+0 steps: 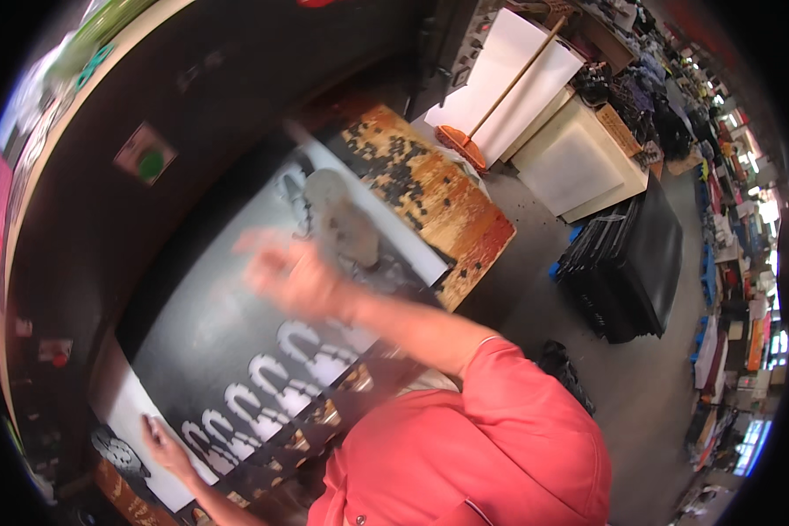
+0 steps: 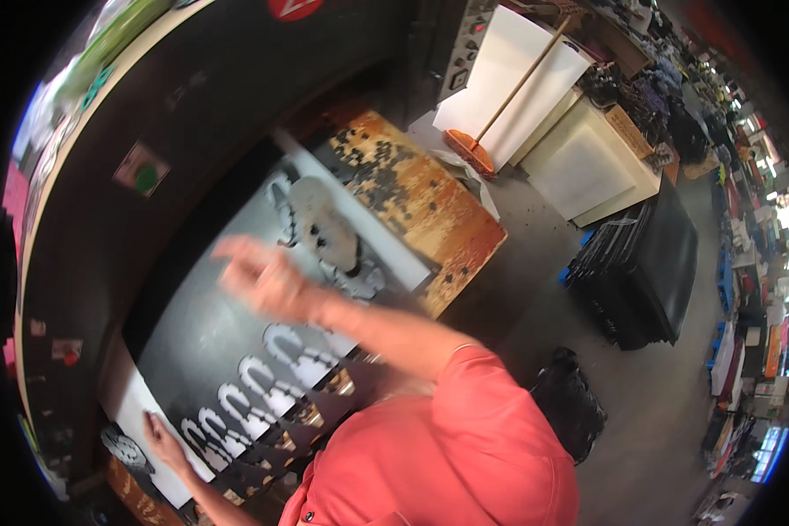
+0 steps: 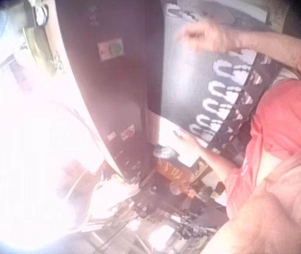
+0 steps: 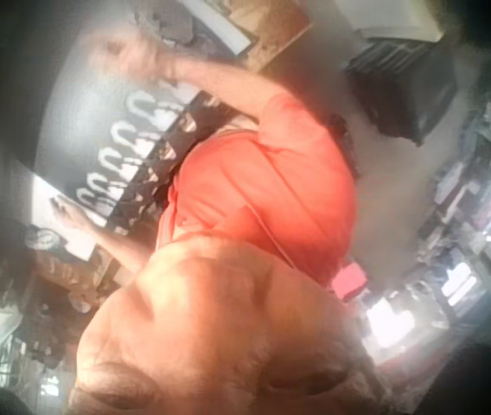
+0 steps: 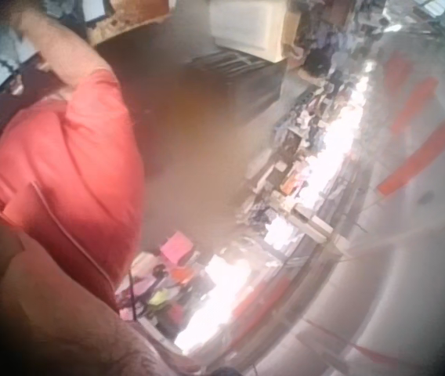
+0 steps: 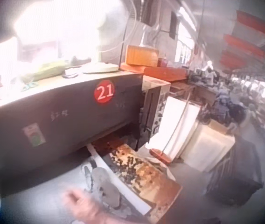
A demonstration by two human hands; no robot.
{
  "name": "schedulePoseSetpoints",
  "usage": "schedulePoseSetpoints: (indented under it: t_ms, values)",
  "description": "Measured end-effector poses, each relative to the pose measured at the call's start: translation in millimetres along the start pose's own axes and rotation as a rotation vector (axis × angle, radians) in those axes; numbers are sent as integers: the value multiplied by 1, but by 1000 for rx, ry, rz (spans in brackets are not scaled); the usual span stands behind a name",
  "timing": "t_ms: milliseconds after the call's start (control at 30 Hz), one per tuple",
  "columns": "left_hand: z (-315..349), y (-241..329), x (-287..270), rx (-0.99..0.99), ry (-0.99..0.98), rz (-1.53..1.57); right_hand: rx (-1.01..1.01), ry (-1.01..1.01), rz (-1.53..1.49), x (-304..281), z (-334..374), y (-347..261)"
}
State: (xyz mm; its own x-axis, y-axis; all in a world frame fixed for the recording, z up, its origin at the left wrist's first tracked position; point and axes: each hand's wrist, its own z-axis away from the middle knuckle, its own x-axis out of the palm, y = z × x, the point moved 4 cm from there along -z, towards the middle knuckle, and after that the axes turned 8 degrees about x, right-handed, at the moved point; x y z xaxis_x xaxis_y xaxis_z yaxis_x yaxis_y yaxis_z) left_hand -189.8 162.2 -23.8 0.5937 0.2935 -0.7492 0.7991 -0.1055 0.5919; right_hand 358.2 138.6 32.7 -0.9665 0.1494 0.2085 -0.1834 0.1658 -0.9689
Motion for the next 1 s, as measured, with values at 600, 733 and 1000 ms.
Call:
schedulePoseSetpoints:
  t_ms: [600,733,1000]
  values:
    - [76,264,180,499,-252,-373,162,908,197,-542,-226,-68]
    - [77,267,181,500,-262,-345,106,912,147,-544,-233,-63]
    - [78,262,177,498,-262,-329,203,791,177,-558,-233,-68]
